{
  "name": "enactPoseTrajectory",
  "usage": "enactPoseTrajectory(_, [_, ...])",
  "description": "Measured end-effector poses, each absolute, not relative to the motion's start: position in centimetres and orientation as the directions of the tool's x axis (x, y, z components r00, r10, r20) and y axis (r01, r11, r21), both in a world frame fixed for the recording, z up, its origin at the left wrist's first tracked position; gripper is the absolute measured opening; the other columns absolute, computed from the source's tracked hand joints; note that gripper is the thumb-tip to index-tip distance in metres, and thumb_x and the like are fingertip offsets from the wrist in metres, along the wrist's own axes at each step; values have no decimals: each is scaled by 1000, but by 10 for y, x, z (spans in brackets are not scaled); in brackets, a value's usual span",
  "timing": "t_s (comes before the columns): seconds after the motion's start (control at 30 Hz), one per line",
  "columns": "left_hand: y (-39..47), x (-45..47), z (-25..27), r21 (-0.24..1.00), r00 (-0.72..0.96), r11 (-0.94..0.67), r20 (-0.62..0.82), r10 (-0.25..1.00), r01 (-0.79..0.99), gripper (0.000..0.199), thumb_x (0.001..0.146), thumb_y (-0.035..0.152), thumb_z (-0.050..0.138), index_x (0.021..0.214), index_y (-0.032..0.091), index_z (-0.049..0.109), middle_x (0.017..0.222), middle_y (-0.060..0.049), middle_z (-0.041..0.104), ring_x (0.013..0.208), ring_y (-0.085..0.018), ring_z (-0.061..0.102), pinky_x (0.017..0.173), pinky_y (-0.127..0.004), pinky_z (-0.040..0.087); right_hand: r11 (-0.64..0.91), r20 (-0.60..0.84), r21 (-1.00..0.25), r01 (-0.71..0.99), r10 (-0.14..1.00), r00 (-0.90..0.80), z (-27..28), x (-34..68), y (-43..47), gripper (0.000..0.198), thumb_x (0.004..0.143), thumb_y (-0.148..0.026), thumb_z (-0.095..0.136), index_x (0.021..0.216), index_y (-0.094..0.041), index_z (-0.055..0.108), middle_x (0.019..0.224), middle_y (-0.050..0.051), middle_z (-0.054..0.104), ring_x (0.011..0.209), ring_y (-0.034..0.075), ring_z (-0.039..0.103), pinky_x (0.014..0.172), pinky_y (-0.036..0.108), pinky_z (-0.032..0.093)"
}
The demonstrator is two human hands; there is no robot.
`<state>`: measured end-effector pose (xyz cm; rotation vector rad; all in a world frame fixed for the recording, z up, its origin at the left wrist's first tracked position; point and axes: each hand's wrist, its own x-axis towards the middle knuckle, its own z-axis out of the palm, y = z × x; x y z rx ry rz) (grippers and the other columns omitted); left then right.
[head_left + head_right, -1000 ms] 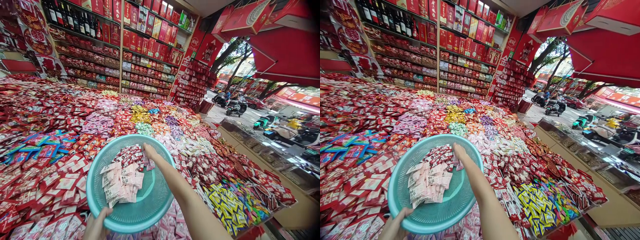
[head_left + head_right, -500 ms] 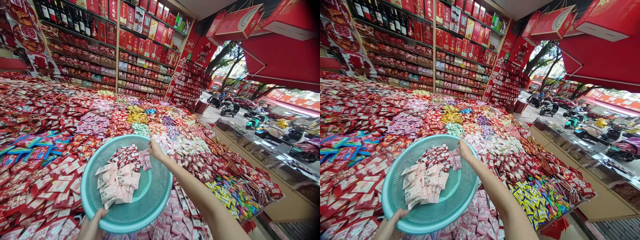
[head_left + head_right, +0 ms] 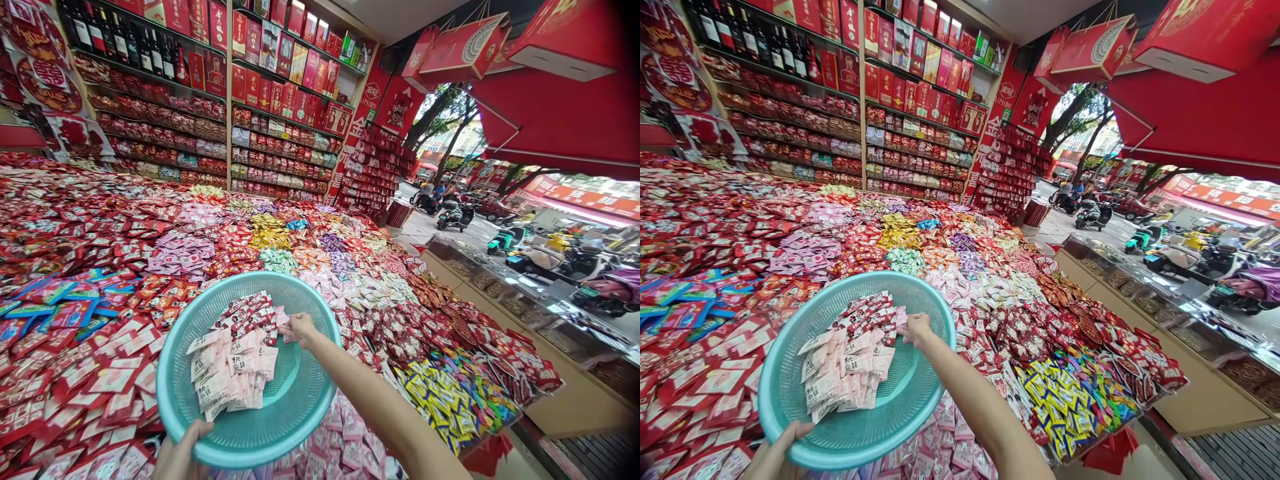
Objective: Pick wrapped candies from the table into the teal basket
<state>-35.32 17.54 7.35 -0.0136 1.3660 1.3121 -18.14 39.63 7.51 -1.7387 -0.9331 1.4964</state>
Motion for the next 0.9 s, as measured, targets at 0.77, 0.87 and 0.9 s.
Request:
enactPoseTrajectory(0.77, [180, -345, 92, 716, -372, 352, -643, 670, -603, 29, 50, 15, 74, 73, 20, 56, 65, 2, 59, 56, -15, 54, 46, -25, 42, -71, -20, -725, 685, 996, 82, 18, 6, 217, 42, 82, -30, 48, 122, -21, 58, 121, 11, 65, 98, 24, 65, 86, 36, 49])
enactPoseTrajectory(0.87, [179, -345, 91, 706, -357, 358, -649, 671, -611, 29, 50, 16, 74, 69, 20, 54, 64, 3, 58, 58, -16, 55, 47, -26, 43, -94, -112, -702, 706, 994, 21, 8, 8, 219, 50, 80, -30, 49, 129, -18, 54, 130, 12, 60, 118, 26, 57, 98, 38, 43])
enactPoseTrajectory(0.9, [179, -346, 90, 704, -353, 360, -651, 672, -613, 29, 49, 17, 75, 68, 20, 53, 63, 3, 57, 57, -16, 54, 48, -26, 44, -97, -131, -698, 710, 991, 6, 7, 8, 221, 52, 79, -29, 51, 131, -18, 53, 133, 12, 58, 122, 26, 54, 101, 38, 41])
